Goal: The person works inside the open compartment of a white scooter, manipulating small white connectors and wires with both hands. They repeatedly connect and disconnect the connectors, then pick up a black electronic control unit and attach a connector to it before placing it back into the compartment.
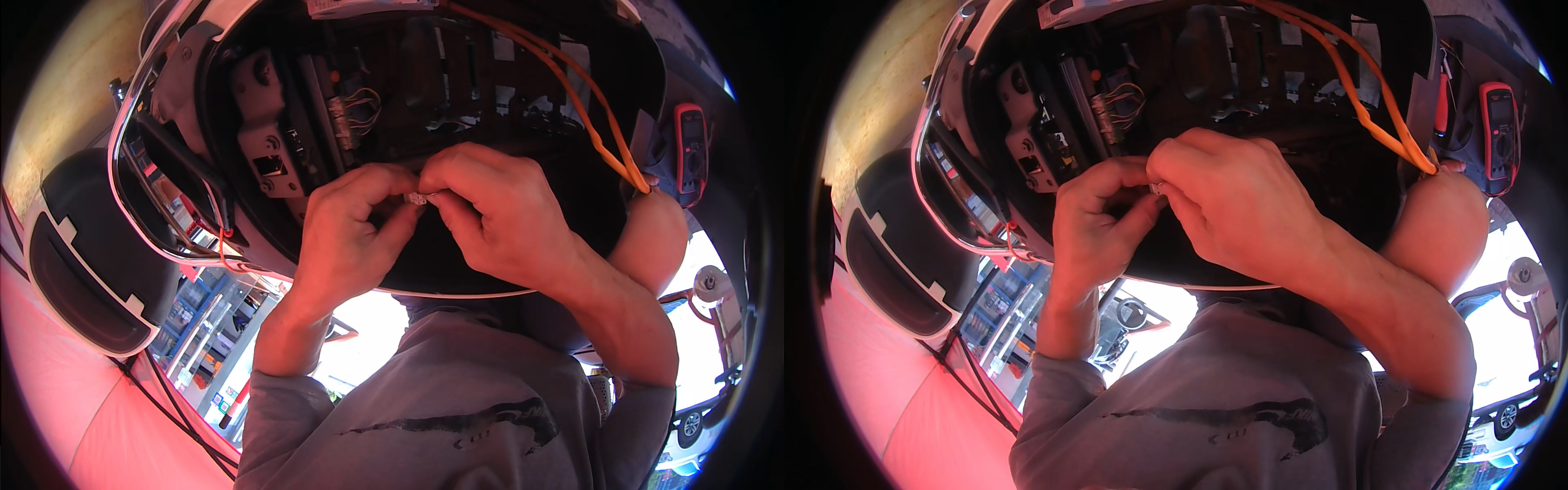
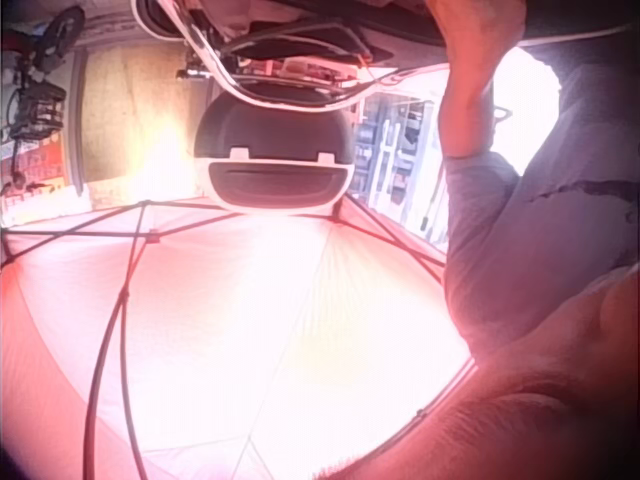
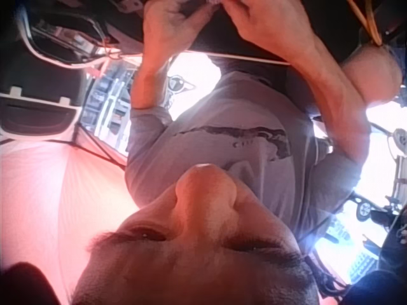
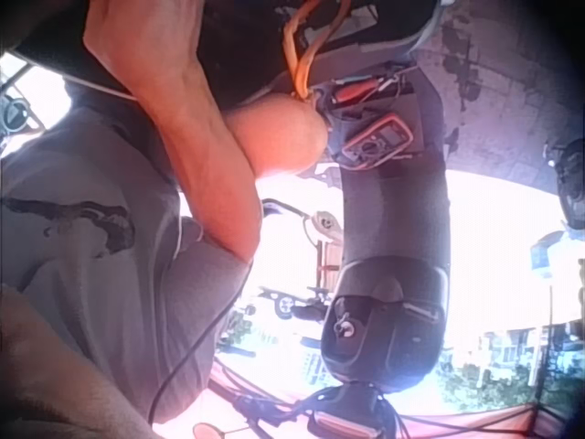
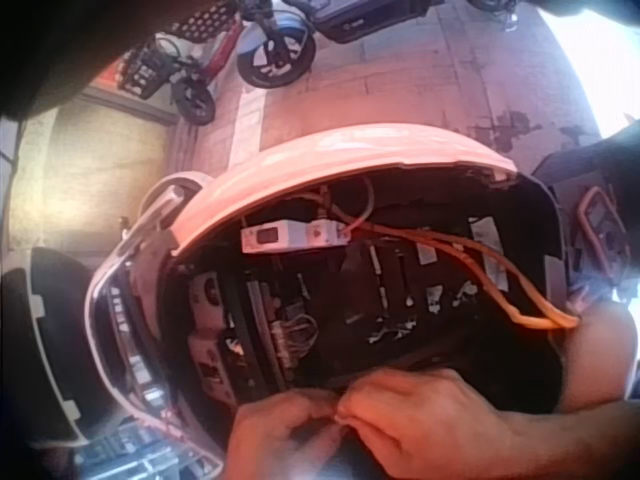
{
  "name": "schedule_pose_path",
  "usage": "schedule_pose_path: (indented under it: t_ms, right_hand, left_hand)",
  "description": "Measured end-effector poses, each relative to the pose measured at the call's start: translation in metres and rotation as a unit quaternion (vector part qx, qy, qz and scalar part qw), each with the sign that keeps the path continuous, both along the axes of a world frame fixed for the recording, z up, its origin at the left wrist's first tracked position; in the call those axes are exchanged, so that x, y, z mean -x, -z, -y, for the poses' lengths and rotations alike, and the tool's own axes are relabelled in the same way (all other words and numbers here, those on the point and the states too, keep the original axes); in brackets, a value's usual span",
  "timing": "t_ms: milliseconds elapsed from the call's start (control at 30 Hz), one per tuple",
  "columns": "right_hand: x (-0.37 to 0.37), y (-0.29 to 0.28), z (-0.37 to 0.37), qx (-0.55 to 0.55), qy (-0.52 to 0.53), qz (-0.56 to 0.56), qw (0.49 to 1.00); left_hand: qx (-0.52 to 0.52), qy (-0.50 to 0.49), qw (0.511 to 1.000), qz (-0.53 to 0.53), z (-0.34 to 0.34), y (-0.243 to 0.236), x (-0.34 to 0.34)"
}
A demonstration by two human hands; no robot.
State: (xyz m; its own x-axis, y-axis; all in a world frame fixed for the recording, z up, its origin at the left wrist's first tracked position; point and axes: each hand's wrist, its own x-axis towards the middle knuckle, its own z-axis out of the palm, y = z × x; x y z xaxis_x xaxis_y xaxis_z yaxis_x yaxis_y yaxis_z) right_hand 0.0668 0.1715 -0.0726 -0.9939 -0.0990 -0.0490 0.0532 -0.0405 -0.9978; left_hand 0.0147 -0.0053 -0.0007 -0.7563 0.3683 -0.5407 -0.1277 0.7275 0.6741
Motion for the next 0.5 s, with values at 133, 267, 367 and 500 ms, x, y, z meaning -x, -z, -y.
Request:
schedule_pose_path:
  t_ms: [133,267,367,500]
  right_hand:
    - [-0.0001,-0.0015,-0.0007,0.001,-0.007,0.004,1.000]
    - [0.0018,-0.0001,-0.0011,-0.019,-0.024,0.000,1.000]
    - [0.0016,-0.0006,-0.0015,-0.023,-0.028,0.002,0.999]
    - [0.0008,-0.0011,-0.0015,-0.017,-0.020,0.003,1.000]
  left_hand:
    - [0.002,0.002,1.000,-0.006,-0.0005,0.0001,-0.0002]
    - [0.015,0.010,1.000,-0.005,-0.0017,-0.0009,0.0011]
    - [0.010,0.007,1.000,-0.010,-0.0017,-0.0008,0.0004]
    - [0.001,0.007,1.000,-0.005,-0.0008,0.0006,0.0002]
